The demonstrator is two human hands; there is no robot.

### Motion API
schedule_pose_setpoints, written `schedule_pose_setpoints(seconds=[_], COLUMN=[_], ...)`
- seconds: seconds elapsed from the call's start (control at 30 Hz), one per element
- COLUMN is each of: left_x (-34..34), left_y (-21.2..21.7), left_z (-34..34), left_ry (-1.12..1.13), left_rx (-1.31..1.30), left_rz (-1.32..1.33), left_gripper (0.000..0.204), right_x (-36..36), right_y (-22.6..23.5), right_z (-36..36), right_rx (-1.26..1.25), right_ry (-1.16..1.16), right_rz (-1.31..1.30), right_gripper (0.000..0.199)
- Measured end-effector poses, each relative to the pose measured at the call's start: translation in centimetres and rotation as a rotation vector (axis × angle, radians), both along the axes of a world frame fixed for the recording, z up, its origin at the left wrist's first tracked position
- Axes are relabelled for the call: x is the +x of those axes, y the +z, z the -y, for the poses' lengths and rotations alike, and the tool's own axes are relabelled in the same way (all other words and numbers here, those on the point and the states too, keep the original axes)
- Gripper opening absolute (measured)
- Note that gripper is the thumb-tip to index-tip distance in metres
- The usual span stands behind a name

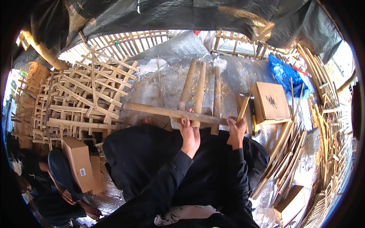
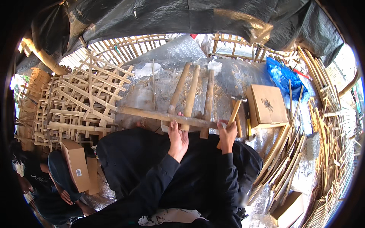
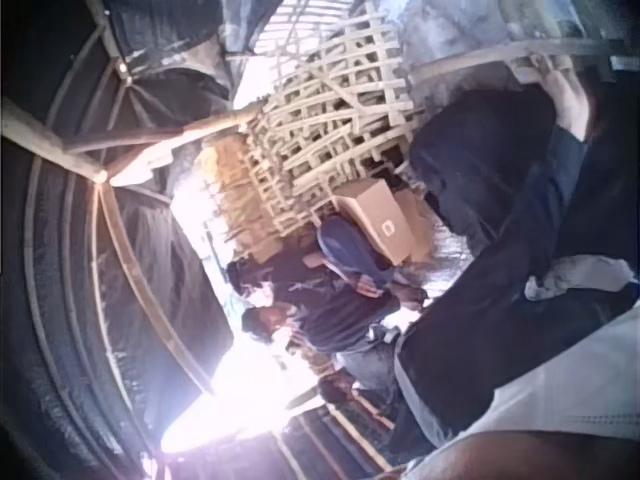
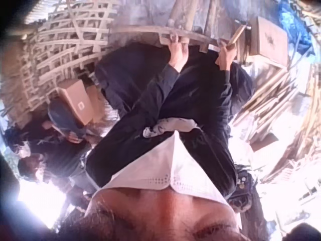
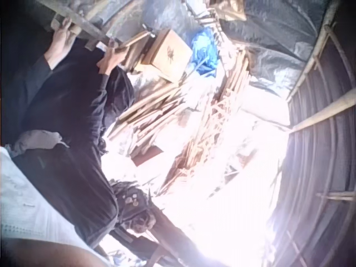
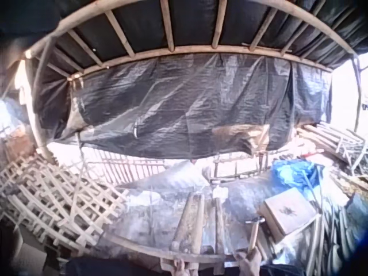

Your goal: The person aligns wooden slats across a crossbar by hand and secures them in place using a hammer.

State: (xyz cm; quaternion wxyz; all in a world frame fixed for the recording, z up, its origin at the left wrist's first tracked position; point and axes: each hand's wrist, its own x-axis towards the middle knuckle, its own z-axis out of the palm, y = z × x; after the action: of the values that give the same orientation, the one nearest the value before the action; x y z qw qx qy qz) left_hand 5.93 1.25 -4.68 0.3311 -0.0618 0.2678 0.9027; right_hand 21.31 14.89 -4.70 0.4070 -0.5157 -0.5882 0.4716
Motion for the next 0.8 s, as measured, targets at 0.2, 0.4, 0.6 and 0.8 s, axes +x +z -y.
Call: schedule_pose_setpoints(seconds=[0.2, 0.4, 0.6, 0.8], left_x=[2.7, 3.1, -2.6, -14.1], left_y=[-0.6, 2.4, 7.9, 7.2], left_z=[1.6, 5.6, 10.5, 6.4], left_ry=[-0.089, -0.165, -0.356, -0.610], left_rx=[-0.073, -0.154, -0.645, -0.749], left_rz=[-0.164, 0.048, -0.771, -1.846], left_gripper=[0.059, 0.043, 0.023, 0.059], right_x=[0.0, -0.9, -1.7, -2.5], right_y=[1.2, 1.7, 3.0, 4.0], right_z=[0.0, -0.2, -1.8, -3.5], right_rx=[0.233, 0.400, 0.506, 0.414], right_ry=[0.063, 0.067, 0.116, 0.171], right_rz=[0.513, 0.660, 0.703, 0.805], right_gripper=[0.039, 0.042, 0.041, 0.039])
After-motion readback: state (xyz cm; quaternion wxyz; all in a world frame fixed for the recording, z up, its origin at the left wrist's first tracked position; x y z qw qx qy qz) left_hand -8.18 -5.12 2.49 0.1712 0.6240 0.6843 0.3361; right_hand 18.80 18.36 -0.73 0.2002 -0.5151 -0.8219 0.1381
